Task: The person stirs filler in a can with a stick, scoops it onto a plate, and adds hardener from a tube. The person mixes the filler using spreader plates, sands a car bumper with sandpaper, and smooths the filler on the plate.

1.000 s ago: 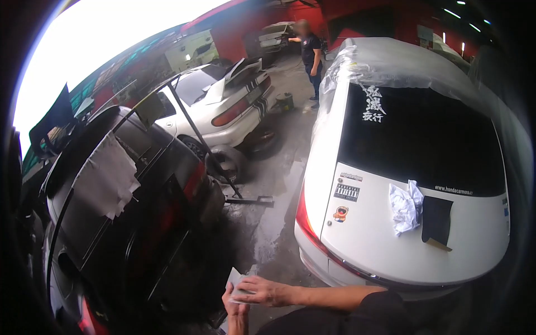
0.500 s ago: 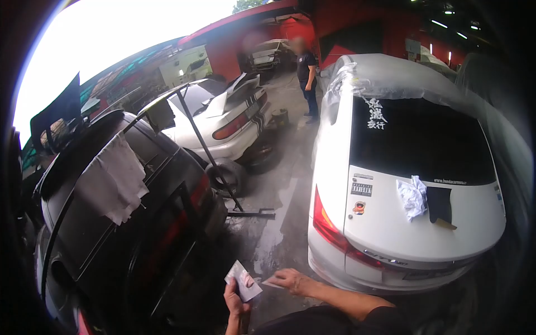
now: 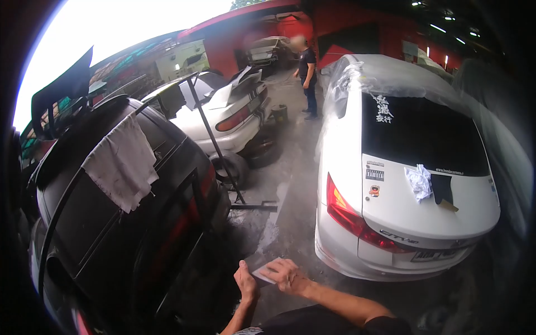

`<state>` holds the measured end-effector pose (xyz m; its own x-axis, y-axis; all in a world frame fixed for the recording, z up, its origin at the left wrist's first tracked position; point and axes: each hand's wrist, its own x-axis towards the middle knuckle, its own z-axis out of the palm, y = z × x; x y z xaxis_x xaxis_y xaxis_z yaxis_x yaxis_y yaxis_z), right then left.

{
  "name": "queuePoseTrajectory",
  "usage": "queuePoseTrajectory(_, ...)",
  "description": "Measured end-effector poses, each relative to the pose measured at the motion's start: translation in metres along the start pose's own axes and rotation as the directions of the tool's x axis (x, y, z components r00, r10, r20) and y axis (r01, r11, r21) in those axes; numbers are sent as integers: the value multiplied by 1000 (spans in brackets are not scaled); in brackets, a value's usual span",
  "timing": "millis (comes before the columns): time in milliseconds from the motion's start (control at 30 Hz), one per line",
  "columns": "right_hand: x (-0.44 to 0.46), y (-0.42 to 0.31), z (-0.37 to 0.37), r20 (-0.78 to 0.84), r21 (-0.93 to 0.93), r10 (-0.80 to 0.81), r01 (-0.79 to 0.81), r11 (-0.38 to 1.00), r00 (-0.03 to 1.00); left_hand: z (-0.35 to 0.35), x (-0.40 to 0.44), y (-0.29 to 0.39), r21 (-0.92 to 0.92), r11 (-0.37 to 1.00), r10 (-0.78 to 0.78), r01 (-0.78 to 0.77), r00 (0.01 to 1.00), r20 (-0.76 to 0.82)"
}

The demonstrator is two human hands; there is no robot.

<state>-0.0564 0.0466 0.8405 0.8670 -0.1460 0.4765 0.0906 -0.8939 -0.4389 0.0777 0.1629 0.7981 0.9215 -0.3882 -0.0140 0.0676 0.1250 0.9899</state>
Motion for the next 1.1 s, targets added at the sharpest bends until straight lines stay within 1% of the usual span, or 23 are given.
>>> queuePoseTrajectory(67,-9,-5,-1,73,-15,-40,41,999,997,-2,0,0,-9,999,44,-44,999,-12)
queuePoseTrajectory(200,-28,4,5,69,9,-83,83,997,994,-17,13,-21,5,999,48,-48,998,-36)
queuePoseTrajectory(233,-34,9,4,70,16,-89,88,996,994,-20,18,-27,11,997,82,-82,995,-62)
queuePoseTrajectory(267,-41,17,2,153,21,-81,79,997,985,-13,14,-9,17,993,117,-116,989,-87)
queuePoseTrajectory(300,-49,24,0,235,25,-72,68,997,969,2,10,6,-168,978,90,-121,979,-182)
queuePoseTrajectory(333,-56,34,1,230,30,-74,69,997,970,-6,15,8,58,981,195,-187,960,-200)
queuePoseTrajectory(400,-69,53,-1,205,203,-80,38,979,975,1,8,32,20,968,249,-250,954,-167)
queuePoseTrajectory(433,-66,53,-14,210,202,-81,38,979,974,4,11,19,-82,973,204,-215,971,-124)
queuePoseTrajectory(467,-57,46,-34,88,270,-110,82,959,990,10,6,8,-81,975,194,-205,973,-128)
queuePoseTrajectory(500,-50,38,-51,-40,334,-128,134,933,991,16,0,-1,-109,992,47,-58,994,-102)
queuePoseTrajectory(533,-46,32,-64,-36,341,-125,129,931,992,23,-5,-10,-133,987,-96,86,993,-71)
queuePoseTrajectory(567,-44,27,-76,-47,347,-203,206,915,978,29,-14,-27,-319,898,-322,303,947,-9)
queuePoseTrajectory(600,-47,24,-82,-61,353,-278,281,892,959,27,-22,-57,-410,791,-415,454,891,187)
queuePoseTrajectory(667,-61,33,-81,-41,294,-307,305,906,951,51,-52,-56,-503,675,-498,540,837,229)
queuePoseTrajectory(733,-82,54,-75,-27,234,-227,227,945,974,61,-68,-41,-474,678,-526,562,821,222)
queuePoseTrajectory(800,-89,68,-90,-34,240,-190,193,951,981,76,-75,-22,-527,717,-449,457,880,152)
queuePoseTrajectory(867,-107,98,-90,175,180,-194,163,970,965,81,-72,5,-553,732,-408,397,906,109)
queuePoseTrajectory(900,-117,101,-90,171,236,-108,66,970,979,86,-73,26,-531,785,-310,321,944,112)
queuePoseTrajectory(933,-119,101,-92,172,236,-109,67,969,979,88,-73,40,-514,824,-207,238,971,117)
queuePoseTrajectory(1000,-117,104,-98,-9,313,158,-147,938,987,97,-74,57,-362,930,-50,66,997,51)
queuePoseTrajectory(1033,-108,100,-107,-9,315,156,-146,938,988,92,-72,40,-291,953,-83,88,996,30)
queuePoseTrajectory(1067,-92,92,-124,-68,265,98,-77,961,993,84,-68,15,-214,970,-112,111,994,8)
queuePoseTrajectory(1100,-81,87,-131,-124,210,37,-10,978,992,83,-71,-2,-8,997,-81,81,996,31)
